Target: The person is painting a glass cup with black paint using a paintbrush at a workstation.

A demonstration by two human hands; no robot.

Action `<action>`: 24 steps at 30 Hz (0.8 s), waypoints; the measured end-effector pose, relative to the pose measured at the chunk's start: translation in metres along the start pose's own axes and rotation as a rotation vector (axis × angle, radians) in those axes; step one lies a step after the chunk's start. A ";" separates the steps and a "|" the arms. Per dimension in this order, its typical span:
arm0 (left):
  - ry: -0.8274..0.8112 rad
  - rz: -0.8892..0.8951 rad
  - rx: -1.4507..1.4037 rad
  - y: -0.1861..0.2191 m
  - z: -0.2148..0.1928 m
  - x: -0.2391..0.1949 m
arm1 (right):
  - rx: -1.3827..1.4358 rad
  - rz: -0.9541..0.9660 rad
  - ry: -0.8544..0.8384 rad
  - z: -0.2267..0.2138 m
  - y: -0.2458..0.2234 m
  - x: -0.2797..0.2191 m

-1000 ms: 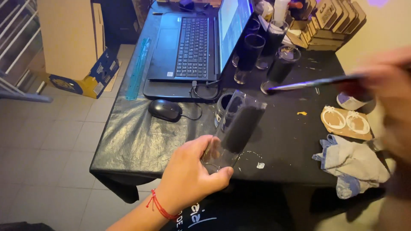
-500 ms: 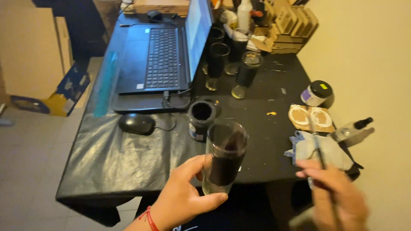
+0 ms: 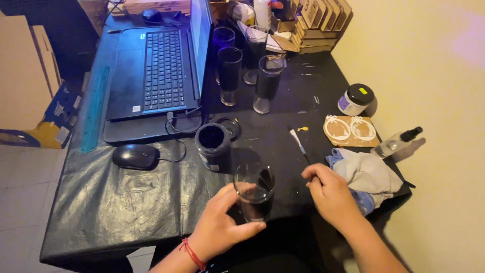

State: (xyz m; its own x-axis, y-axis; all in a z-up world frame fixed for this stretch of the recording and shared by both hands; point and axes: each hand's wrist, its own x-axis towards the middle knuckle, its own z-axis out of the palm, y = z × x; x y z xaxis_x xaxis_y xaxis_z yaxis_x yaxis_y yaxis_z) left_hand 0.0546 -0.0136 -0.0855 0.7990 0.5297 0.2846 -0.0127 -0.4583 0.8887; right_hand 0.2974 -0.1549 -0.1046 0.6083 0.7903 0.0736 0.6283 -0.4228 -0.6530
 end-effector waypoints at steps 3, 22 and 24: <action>0.024 0.014 0.015 -0.015 -0.004 -0.009 | -0.024 0.131 -0.009 0.012 -0.013 0.021; -0.051 -0.098 0.006 -0.039 -0.010 -0.014 | -0.289 -0.306 -0.118 0.068 -0.039 0.085; -0.063 -0.129 -0.082 -0.033 -0.013 -0.007 | -0.096 -0.441 0.059 0.058 -0.034 0.075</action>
State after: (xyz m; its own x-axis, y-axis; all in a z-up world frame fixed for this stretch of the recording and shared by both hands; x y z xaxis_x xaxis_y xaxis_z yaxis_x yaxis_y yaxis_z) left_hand 0.0417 0.0065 -0.1123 0.8334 0.5334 0.1450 0.0456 -0.3278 0.9437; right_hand 0.2935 -0.0558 -0.1209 0.2973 0.8787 0.3735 0.8741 -0.0931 -0.4767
